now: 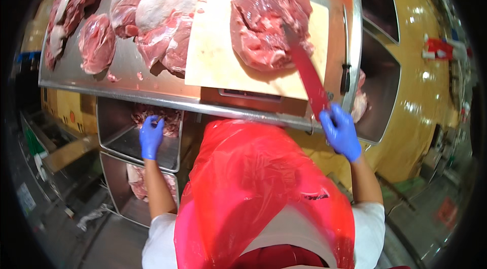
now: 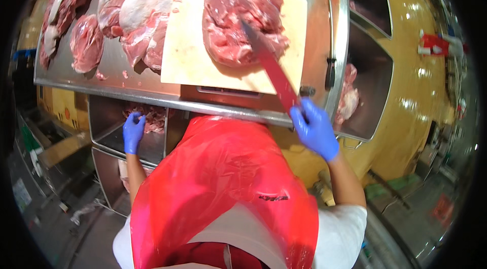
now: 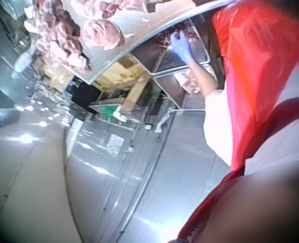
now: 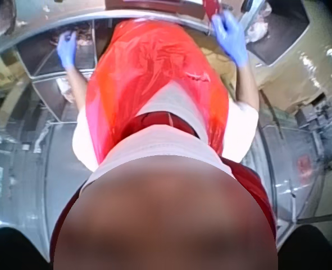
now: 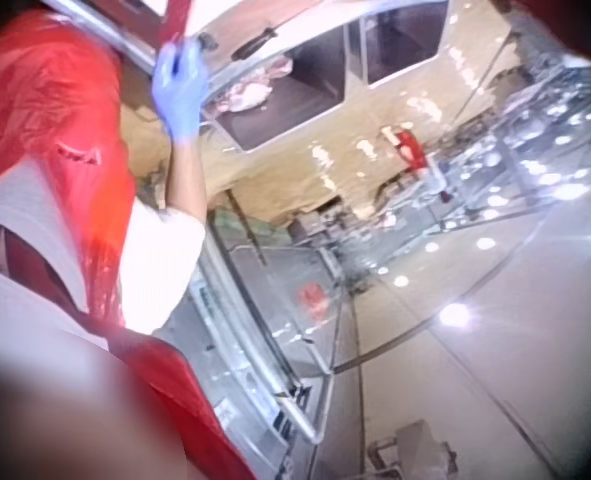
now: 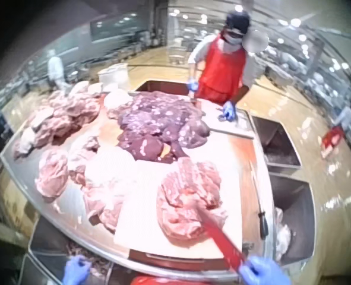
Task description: The person is cutting raw meat on a cutting board using a knife. They are wearing blue gloves and a red apron. The person is seen handling and cutting various pieces of meat, placing them on the cutting board and then moving them aside.
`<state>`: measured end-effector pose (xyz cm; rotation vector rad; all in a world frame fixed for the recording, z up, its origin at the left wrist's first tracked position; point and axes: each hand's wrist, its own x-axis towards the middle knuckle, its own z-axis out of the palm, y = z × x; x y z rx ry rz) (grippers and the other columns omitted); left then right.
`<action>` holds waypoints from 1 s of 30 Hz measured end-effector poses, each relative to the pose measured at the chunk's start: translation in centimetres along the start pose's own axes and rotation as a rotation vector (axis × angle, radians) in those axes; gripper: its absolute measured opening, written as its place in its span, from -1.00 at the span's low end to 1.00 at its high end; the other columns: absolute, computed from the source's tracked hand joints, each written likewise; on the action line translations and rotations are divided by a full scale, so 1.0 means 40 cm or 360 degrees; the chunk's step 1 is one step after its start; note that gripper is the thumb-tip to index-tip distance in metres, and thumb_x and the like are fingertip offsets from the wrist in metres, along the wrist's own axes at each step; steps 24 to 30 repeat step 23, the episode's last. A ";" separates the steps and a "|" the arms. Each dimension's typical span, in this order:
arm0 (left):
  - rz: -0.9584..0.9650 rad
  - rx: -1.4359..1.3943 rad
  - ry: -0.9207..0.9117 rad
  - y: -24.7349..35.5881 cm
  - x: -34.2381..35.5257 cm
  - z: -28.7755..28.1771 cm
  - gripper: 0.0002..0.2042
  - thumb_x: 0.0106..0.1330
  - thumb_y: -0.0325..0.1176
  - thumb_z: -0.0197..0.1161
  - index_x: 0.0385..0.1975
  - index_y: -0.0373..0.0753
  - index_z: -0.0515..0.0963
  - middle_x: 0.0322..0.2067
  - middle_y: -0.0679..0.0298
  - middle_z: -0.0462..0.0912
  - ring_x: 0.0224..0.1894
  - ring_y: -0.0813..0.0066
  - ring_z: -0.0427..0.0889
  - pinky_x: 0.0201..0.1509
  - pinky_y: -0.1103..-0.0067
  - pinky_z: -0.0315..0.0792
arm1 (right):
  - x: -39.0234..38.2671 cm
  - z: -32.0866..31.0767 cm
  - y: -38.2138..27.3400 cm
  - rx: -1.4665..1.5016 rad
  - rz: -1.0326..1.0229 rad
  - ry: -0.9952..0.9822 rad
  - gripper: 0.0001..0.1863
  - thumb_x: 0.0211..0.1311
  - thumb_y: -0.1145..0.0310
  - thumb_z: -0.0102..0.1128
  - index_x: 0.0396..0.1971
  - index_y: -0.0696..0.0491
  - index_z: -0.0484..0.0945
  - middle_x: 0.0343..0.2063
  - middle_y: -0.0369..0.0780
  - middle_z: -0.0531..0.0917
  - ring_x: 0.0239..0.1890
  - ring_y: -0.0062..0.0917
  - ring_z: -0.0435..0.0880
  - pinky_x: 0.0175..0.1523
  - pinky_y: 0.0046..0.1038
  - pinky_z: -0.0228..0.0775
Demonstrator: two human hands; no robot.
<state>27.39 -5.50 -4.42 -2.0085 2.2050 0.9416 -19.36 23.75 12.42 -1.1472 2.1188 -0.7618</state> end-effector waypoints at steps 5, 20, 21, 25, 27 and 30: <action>0.1720 -0.0560 0.0830 0.724 0.123 -0.048 -0.65 0.15 -0.33 0.41 -0.13 -0.35 0.53 -0.13 0.02 0.58 -0.07 0.09 0.55 0.06 0.29 0.40 | 0.121 0.154 -0.012 0.1133 0.0391 0.0487 -0.81 0.42 0.31 0.13 -0.17 0.12 0.46 -0.48 -0.23 0.54 -0.57 -0.66 0.53 -0.54 -0.54 0.38; 0.1070 -0.1361 -0.1786 0.978 0.253 0.107 -0.37 0.35 -0.32 0.14 0.41 -0.29 0.15 0.35 0.15 0.31 0.37 0.29 0.32 0.48 0.40 0.11 | 0.151 0.255 0.002 0.2560 0.0199 0.0722 -0.84 0.42 0.25 0.09 -0.11 -0.06 0.45 -0.35 -0.38 0.52 -0.31 -0.72 0.46 -0.18 -0.62 0.37; 0.0938 -0.1645 -0.1666 0.998 0.120 0.132 -0.25 0.18 -0.25 0.32 0.37 -0.33 0.18 0.28 0.09 0.38 0.33 0.23 0.36 0.43 0.36 0.21 | 0.113 0.235 0.029 0.2653 0.0270 0.0719 -0.87 0.42 0.27 0.07 -0.13 -0.05 0.45 -0.38 -0.40 0.51 -0.31 -0.73 0.45 -0.16 -0.60 0.37; 0.1014 -0.1670 -0.1587 0.977 0.109 0.181 -0.20 0.13 -0.25 0.34 0.39 -0.32 0.15 0.30 0.10 0.35 0.34 0.26 0.35 0.44 0.37 0.19 | 0.037 0.202 0.096 0.2626 0.0164 0.0708 -0.46 0.38 0.22 0.12 0.29 0.04 0.28 0.04 -0.23 0.54 0.05 -0.66 0.55 0.23 -0.54 0.37; 0.1014 -0.1670 -0.1587 0.977 0.109 0.181 -0.20 0.13 -0.25 0.34 0.39 -0.32 0.15 0.30 0.10 0.35 0.34 0.26 0.35 0.44 0.37 0.19 | 0.037 0.202 0.096 0.2626 0.0164 0.0708 -0.46 0.38 0.22 0.12 0.29 0.04 0.28 0.04 -0.23 0.54 0.05 -0.66 0.55 0.23 -0.54 0.37; 0.1014 -0.1670 -0.1587 0.977 0.109 0.181 -0.20 0.13 -0.25 0.34 0.39 -0.32 0.15 0.30 0.10 0.35 0.34 0.26 0.35 0.44 0.37 0.19 | 0.037 0.202 0.096 0.2626 0.0164 0.0708 -0.46 0.38 0.22 0.12 0.29 0.04 0.28 0.04 -0.23 0.54 0.05 -0.66 0.55 0.23 -0.54 0.37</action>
